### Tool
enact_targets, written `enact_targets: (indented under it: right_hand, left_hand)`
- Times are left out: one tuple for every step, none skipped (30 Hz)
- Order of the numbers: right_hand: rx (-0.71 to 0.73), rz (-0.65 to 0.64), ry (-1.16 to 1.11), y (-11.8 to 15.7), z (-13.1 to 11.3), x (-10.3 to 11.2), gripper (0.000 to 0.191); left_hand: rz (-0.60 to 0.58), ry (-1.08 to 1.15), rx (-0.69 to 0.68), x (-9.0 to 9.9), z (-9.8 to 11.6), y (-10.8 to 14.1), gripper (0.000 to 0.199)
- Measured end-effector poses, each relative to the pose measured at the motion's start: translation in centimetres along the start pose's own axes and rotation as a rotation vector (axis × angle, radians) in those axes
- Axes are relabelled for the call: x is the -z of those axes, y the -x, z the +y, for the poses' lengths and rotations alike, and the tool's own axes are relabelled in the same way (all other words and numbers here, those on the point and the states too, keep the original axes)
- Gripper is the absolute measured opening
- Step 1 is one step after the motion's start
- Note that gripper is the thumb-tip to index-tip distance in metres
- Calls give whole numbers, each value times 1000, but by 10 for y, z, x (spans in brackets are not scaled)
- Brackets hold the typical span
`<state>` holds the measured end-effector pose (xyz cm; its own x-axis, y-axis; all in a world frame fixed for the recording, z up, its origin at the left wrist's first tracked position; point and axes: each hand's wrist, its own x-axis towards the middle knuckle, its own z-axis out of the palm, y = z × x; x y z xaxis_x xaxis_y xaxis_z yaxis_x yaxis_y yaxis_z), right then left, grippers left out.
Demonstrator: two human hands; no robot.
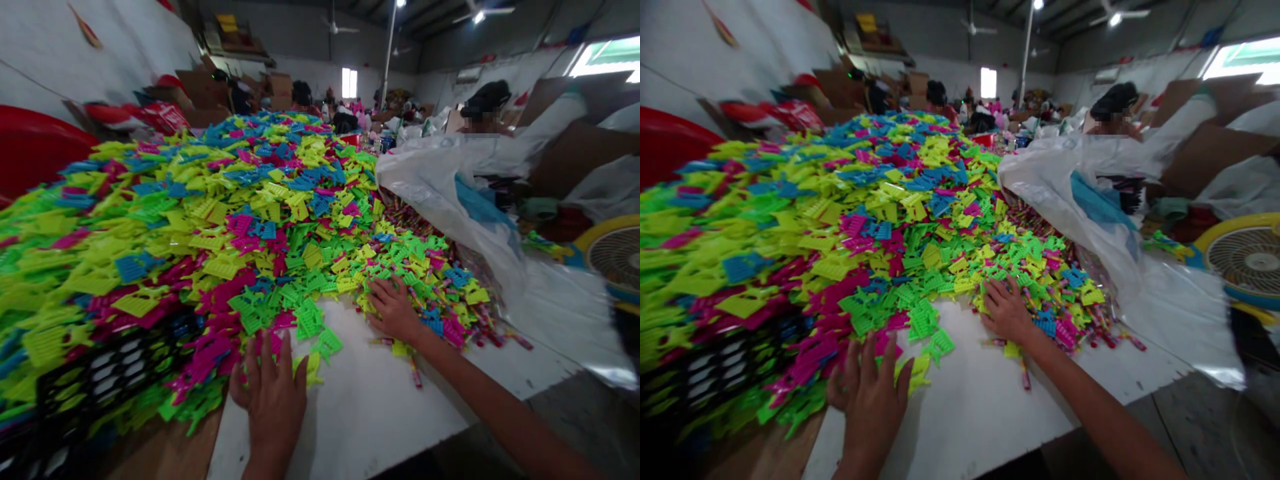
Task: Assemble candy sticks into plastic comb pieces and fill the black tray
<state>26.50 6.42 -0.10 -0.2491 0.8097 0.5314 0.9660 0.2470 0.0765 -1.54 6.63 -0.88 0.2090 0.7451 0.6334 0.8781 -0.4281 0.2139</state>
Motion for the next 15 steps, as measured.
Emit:
enact_targets:
  right_hand:
    - [0, 27, 0, -4, 5, 3, 23]
    - [-7, 52, 1, -7, 11, 6, 19]
    - [-27, 77, 5, -10, 17, 9, 18]
    - [-55, 99, 13, -14, 25, 12, 17]
    - [-88, 117, 25, -17, 34, 14, 17]
    - [-125, 134, 41, -20, 43, 16, 18]
    - [-165, 151, 58, -23, 53, 16, 19]
    - [-205, 166, 75, -27, 64, 16, 19]
    - [-247, 181, 91, -31, 74, 15, 20]
    - [-287, 196, 103, -35, 82, 14, 20]
    - [-322, 206, 110, -37, 89, 14, 21]
    - [-343, 207, 114, -39, 94, 14, 22]
    - [-343, 195, 114, -39, 96, 16, 24]
    - [-330, 182, 110, -37, 96, 18, 27]
    - [-302, 172, 104, -34, 95, 20, 30]
  left_hand:
    - [-39, -31, -21, 0, 6, 1, 48]
    - [-80, -59, -42, 0, 12, 2, 49]
    - [-119, -84, -63, -2, 16, 3, 50]
    - [-162, -103, -88, -4, 20, 4, 50]
    - [-206, -115, -113, -8, 22, 5, 50]
    - [-251, -120, -133, -12, 24, 5, 51]
    - [-296, -117, -149, -17, 26, 5, 51]
    - [-338, -109, -157, -22, 28, 5, 52]
    - [-376, -96, -158, -27, 30, 4, 53]
    - [-409, -82, -151, -31, 32, 4, 54]
    - [-434, -68, -137, -33, 34, 4, 54]
    - [-454, -54, -121, -34, 36, 4, 54]
    - [-470, -40, -103, -33, 38, 5, 54]
    - [-482, -26, -85, -29, 40, 7, 54]
    - [-489, -11, -71, -24, 40, 10, 53]
